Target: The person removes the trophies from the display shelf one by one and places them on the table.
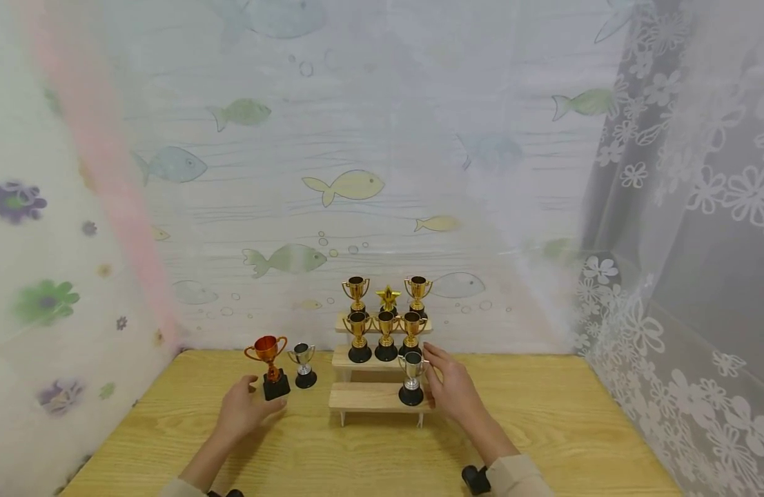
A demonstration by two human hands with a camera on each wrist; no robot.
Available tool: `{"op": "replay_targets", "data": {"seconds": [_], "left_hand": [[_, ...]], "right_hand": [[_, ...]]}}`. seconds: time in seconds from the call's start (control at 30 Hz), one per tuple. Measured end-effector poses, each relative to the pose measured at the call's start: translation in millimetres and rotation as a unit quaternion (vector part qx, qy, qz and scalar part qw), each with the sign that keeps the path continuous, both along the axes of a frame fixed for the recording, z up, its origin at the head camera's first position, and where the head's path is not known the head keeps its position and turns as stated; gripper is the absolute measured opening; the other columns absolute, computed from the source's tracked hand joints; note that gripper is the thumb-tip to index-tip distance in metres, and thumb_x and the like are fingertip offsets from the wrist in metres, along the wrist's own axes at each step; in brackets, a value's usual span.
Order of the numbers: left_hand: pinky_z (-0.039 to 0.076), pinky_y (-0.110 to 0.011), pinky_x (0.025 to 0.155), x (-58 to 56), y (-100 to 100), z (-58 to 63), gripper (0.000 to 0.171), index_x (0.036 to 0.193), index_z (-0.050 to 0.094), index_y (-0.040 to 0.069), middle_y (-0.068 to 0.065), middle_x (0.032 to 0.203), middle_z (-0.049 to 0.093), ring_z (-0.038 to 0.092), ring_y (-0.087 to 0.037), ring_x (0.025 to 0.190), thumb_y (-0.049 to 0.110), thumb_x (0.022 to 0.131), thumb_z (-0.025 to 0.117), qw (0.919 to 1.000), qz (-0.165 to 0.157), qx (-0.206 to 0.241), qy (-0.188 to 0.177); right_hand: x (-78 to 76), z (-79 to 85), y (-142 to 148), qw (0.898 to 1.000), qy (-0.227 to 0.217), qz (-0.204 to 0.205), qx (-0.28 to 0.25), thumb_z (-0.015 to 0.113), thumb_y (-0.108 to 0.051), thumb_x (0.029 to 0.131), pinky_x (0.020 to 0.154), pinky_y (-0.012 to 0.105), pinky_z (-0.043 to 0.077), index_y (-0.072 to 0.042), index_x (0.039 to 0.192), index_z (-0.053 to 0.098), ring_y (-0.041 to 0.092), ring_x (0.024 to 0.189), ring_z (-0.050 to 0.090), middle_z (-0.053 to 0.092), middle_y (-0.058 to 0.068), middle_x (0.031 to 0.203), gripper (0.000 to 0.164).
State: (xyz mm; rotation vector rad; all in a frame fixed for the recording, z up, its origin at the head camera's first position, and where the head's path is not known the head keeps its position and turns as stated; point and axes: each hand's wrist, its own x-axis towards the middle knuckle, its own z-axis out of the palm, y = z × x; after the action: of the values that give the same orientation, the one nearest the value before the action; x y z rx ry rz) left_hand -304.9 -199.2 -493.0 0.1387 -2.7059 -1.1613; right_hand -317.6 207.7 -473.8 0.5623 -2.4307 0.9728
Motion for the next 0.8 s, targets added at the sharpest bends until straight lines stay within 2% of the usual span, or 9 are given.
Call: {"op": "replay_targets", "data": {"seconds": [0.17,0.33,0.4,0.57,0.8], "left_hand": [[0.049,-0.062,0.095,10.1,0.6,4.2,0.088,0.141,0.043,-0.014,-0.039,0.130,0.054,0.056,-0.052,0.115,0.027,0.079,0.089,0.9998,-0.015,0.012,-0.001],[0.056,-0.053,0.079,19.9,6.1,9.6,0.086,0.142,0.044,-0.013,-0.038,0.130,0.054,0.063,-0.039,0.095,0.026,0.080,0.089,0.9991,-0.035,0.021,0.009],[0.057,-0.050,0.076,23.4,9.7,11.7,0.085,0.144,0.044,-0.011,-0.036,0.130,0.055,0.064,-0.036,0.092,0.026,0.080,0.089,0.9987,-0.043,0.028,0.007],[0.057,-0.050,0.079,30.0,20.9,16.1,0.082,0.144,0.047,-0.007,-0.031,0.132,0.056,0.064,-0.041,0.101,0.024,0.081,0.089,0.9969,-0.065,0.043,0.012],[0.056,-0.044,0.078,35.4,41.9,19.7,0.076,0.142,0.053,-0.002,-0.025,0.134,0.057,0.062,-0.035,0.104,0.021,0.080,0.090,0.9923,-0.107,0.046,0.043]], "right_hand": [[-0.8,-0.7,0.3,1.000,-0.002,-0.003,0.002,0.057,-0.012,0.105,0.109,0.059,0.041,0.008,0.137,0.060,0.046,0.134,0.051,0.055,0.020,0.147,0.037],[-0.9,-0.7,-0.2,1.000,-0.009,-0.002,0.001,0.057,-0.013,0.106,0.108,0.059,0.041,0.008,0.137,0.059,0.045,0.135,0.051,0.055,0.020,0.147,0.038],[-0.9,-0.4,-0.5,1.000,-0.010,0.000,0.002,0.057,-0.013,0.106,0.109,0.059,0.041,0.007,0.138,0.059,0.045,0.135,0.050,0.055,0.020,0.147,0.038],[-0.5,-0.4,-0.9,1.000,-0.014,-0.002,0.004,0.057,-0.013,0.106,0.108,0.059,0.041,0.008,0.138,0.059,0.045,0.135,0.050,0.054,0.021,0.147,0.038],[-0.7,-0.8,0.0,1.000,-0.015,-0.002,0.005,0.057,-0.012,0.106,0.107,0.060,0.042,0.008,0.138,0.059,0.045,0.135,0.050,0.054,0.021,0.147,0.038]]}}
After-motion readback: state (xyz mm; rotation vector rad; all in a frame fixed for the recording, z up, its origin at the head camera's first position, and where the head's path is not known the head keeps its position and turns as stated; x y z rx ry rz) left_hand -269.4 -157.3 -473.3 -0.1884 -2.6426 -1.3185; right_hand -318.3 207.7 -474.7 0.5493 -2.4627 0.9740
